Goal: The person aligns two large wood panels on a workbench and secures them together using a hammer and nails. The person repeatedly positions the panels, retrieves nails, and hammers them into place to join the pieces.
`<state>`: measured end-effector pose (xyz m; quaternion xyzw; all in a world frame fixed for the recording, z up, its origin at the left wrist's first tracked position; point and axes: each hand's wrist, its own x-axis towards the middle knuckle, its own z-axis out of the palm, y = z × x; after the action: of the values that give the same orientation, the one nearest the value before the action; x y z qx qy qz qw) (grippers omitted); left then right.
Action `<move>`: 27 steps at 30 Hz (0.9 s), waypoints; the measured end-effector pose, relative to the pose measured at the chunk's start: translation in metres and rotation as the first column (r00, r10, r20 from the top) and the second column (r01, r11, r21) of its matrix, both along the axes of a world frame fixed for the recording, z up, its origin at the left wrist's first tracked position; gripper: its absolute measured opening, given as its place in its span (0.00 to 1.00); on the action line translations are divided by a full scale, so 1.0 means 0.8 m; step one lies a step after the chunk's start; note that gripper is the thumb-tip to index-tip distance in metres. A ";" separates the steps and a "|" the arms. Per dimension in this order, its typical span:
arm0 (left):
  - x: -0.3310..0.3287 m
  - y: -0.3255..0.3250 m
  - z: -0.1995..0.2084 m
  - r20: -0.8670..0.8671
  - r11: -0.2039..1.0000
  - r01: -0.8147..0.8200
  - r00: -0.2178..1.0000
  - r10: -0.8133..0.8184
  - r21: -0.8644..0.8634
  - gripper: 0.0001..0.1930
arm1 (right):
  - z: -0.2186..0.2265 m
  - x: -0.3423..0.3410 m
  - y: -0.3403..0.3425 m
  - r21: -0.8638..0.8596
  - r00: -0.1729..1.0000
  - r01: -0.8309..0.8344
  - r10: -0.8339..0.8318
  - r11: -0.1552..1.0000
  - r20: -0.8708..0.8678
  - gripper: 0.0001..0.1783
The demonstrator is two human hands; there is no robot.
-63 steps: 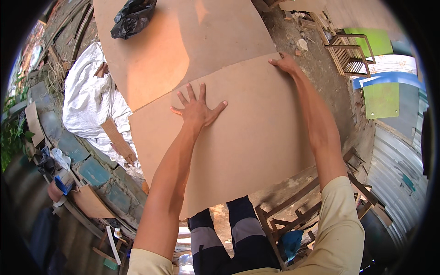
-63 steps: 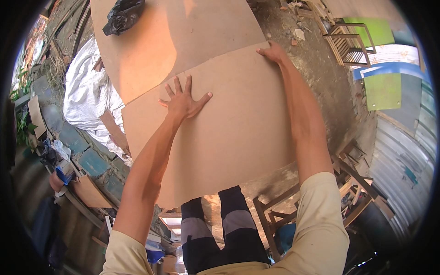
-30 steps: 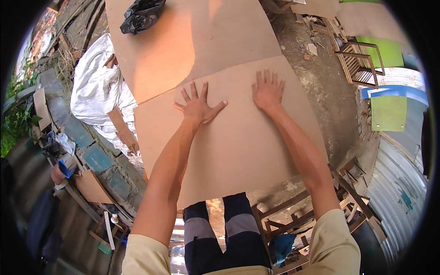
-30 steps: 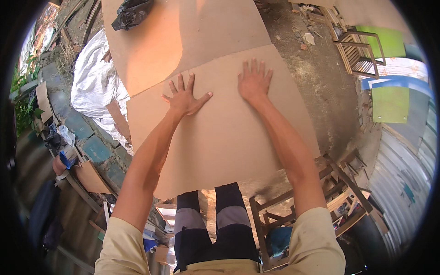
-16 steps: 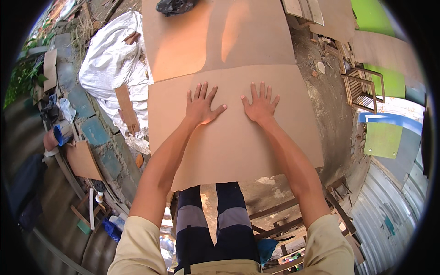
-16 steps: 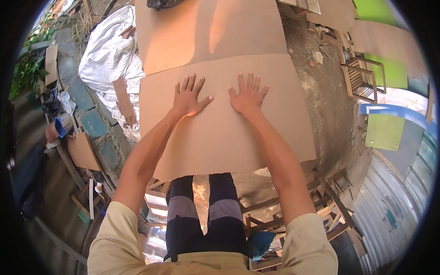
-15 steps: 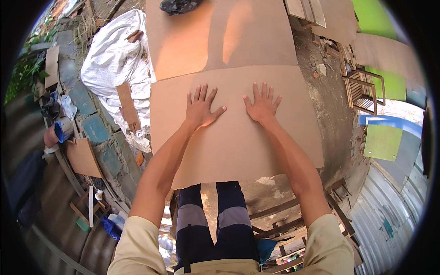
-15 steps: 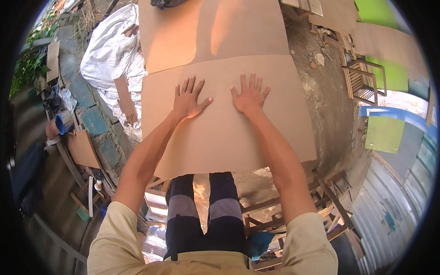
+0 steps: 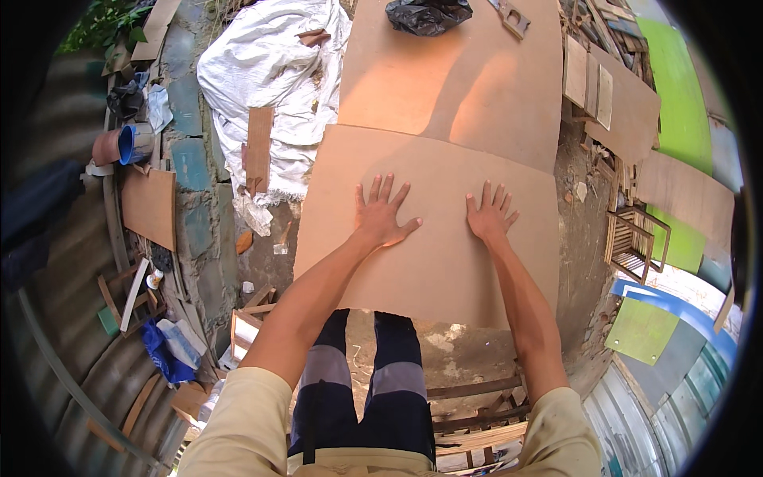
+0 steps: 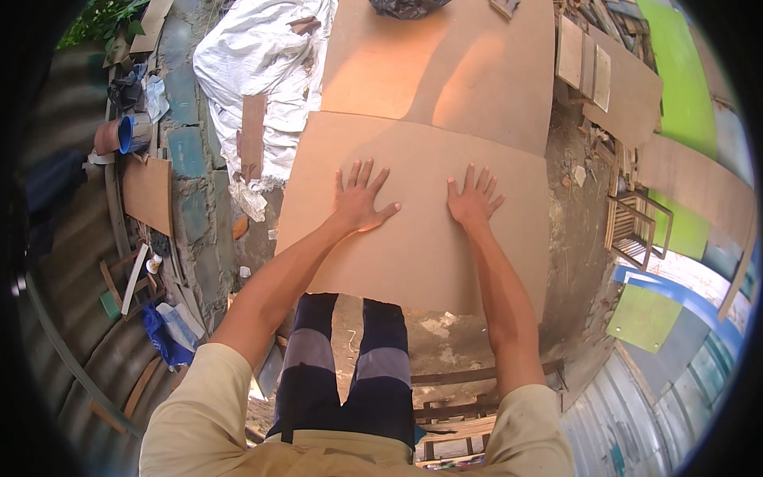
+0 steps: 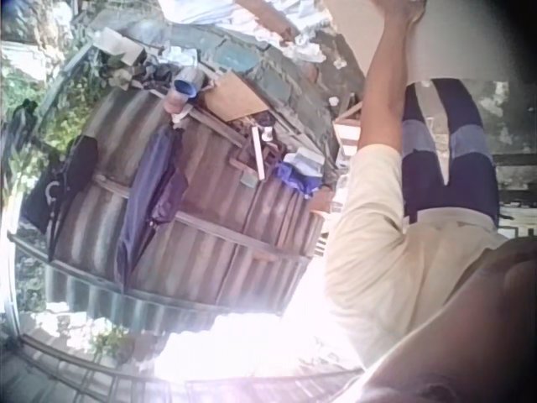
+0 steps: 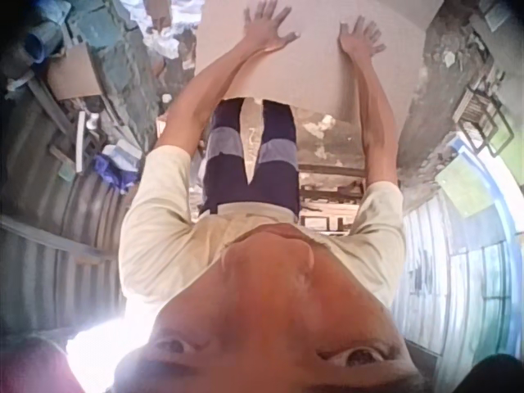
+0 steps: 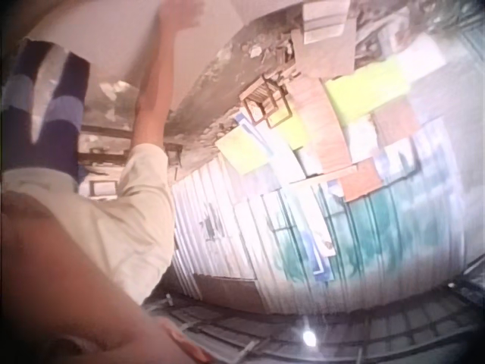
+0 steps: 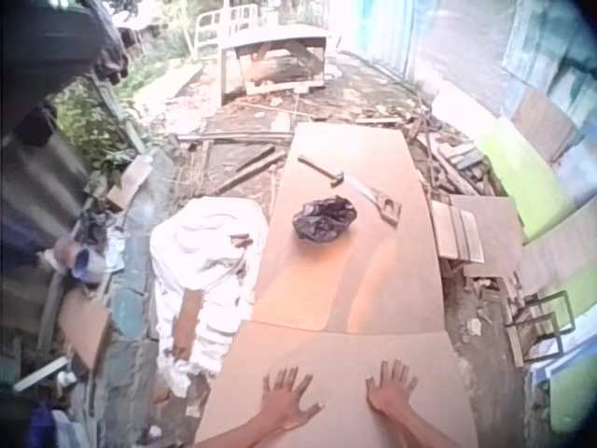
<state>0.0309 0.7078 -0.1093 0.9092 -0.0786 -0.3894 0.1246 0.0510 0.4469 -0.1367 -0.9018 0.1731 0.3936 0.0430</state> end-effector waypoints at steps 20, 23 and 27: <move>0.029 0.004 -0.009 -0.212 0.995 0.087 0.973 -0.096 -0.049 0.63 | -0.018 -0.009 0.028 -0.086 0.990 0.127 -0.121 0.988 0.073 0.41; 0.030 0.011 -0.018 -0.218 0.994 0.089 0.971 -0.100 -0.059 0.66 | -0.007 -0.011 0.068 -0.068 0.978 0.201 -0.195 0.977 0.079 0.41; 0.042 0.009 -0.029 -0.329 0.988 0.136 0.932 -0.154 -0.078 0.67 | 0.013 -0.016 0.131 -0.053 0.961 0.263 -0.257 0.963 0.106 0.42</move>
<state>0.0642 0.7148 -0.1323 0.8181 -0.1339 -0.5436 0.1315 0.0384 0.5520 -0.1260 -0.8904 0.3007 0.3339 0.0729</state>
